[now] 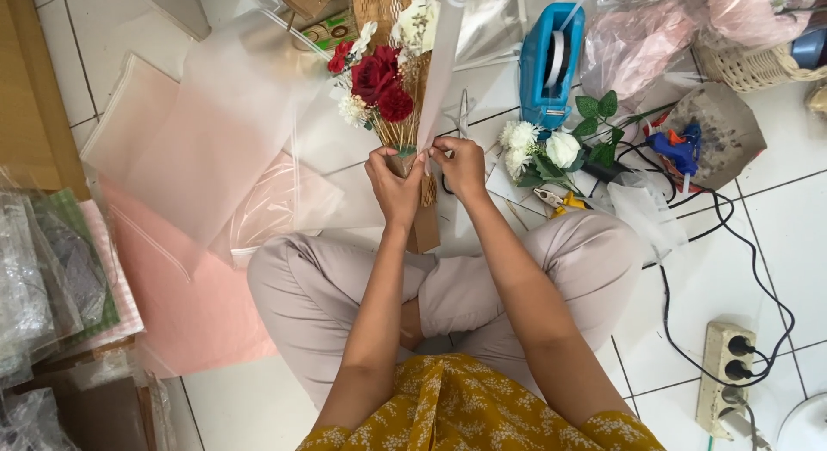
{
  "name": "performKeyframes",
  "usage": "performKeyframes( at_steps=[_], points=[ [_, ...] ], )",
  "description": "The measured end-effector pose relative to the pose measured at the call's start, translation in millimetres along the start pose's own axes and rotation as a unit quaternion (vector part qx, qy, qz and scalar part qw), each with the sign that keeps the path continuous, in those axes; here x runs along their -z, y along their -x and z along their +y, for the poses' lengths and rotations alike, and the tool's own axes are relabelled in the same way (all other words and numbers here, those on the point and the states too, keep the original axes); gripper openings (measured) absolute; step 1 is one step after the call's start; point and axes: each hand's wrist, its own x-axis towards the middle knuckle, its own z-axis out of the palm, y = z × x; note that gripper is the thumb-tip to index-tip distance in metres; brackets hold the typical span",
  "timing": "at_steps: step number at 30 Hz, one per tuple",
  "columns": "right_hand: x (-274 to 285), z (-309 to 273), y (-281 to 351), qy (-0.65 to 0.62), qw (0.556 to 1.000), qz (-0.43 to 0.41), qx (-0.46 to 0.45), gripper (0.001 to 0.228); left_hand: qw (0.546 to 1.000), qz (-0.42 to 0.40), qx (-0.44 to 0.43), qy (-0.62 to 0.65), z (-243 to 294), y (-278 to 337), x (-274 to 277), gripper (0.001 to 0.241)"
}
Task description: The person cuts a sheet of translucent pink paper with scissors, folds it, and then wraps it around a small bouquet of artificial flowers attached to a cardboard base. The person adjusts the paper and secures the wrapping around the bouquet.
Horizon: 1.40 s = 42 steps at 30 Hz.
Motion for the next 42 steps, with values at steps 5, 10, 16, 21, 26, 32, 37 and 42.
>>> performKeyframes(
  at_steps=[5,10,16,21,26,32,37,42],
  points=[
    [2.5,-12.5,1.2,-0.072,0.997,0.004,-0.036,0.011,1.000,0.007,-0.017,0.002,6.2,-0.4,1.3,0.050],
    [-8.9,16.2,-8.7,-0.108,0.991,-0.014,-0.075,0.012,0.999,-0.006,-0.054,-0.001,14.9,6.4,3.2,0.049],
    [0.0,1.0,-6.3,-0.139,0.986,-0.003,-0.089,0.014,0.998,-0.012,-0.066,0.015,12.9,6.7,3.4,0.049],
    [14.7,-31.2,10.6,-0.161,0.986,0.028,-0.043,0.016,0.988,-0.051,-0.003,0.145,-25.9,-3.0,-1.4,0.046],
    [11.0,-47.7,17.1,-0.169,0.984,0.022,-0.046,0.013,0.961,-0.067,0.002,0.269,-50.6,-7.6,-6.2,0.040],
    [12.6,-48.5,19.0,-0.186,0.982,0.018,-0.042,0.013,0.941,-0.093,0.008,0.324,-81.5,-15.1,-11.4,0.042],
    [17.5,-58.9,22.2,-0.172,0.984,0.044,-0.021,0.018,0.937,-0.103,-0.001,0.332,-75.1,-13.5,-12.8,0.044],
    [14.2,-57.3,23.8,-0.182,0.981,0.063,-0.025,0.023,0.931,-0.102,0.016,0.351,-69.1,-9.3,-11.6,0.043]
  ],
)
